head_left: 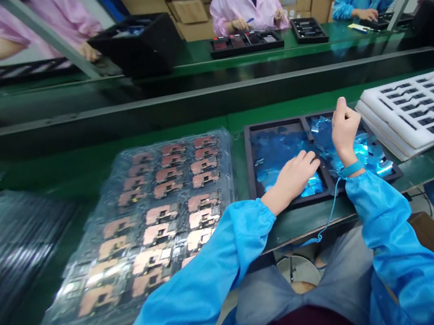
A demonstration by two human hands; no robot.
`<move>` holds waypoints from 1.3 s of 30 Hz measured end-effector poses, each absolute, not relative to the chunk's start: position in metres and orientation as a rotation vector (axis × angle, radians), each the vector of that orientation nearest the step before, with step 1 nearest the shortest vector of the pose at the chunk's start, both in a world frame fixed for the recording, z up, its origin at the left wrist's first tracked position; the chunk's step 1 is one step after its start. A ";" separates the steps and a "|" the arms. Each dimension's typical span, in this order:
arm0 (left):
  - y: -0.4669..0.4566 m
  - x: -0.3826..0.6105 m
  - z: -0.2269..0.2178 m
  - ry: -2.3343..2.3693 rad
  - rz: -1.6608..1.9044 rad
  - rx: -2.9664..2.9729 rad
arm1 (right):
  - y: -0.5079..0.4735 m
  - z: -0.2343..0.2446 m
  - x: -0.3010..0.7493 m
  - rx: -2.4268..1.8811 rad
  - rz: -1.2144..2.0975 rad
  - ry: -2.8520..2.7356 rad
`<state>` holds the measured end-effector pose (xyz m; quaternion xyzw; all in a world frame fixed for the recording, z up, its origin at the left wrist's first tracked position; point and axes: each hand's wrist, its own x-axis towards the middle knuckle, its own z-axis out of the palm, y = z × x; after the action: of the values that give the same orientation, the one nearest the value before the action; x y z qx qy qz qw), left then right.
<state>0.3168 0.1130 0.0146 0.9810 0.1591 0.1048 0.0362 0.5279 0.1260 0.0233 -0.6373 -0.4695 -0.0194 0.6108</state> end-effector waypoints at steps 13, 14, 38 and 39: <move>0.150 0.292 0.015 1.063 0.439 2.767 | 0.144 -0.001 0.462 -1.645 0.033 -1.921; 0.150 0.289 0.014 1.079 0.449 2.752 | 0.145 -0.002 0.463 -1.656 0.025 -1.951; 0.154 0.267 0.030 1.230 0.685 2.620 | 0.134 -0.007 0.461 -1.908 -0.099 -2.026; 0.153 0.267 0.031 1.222 0.694 2.621 | 0.134 -0.008 0.460 -1.924 -0.091 -2.005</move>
<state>0.2666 0.1534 0.0310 0.8781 0.4096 0.2327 0.0838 0.4605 0.1337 -0.0084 -0.6809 -0.7093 -0.0322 0.1797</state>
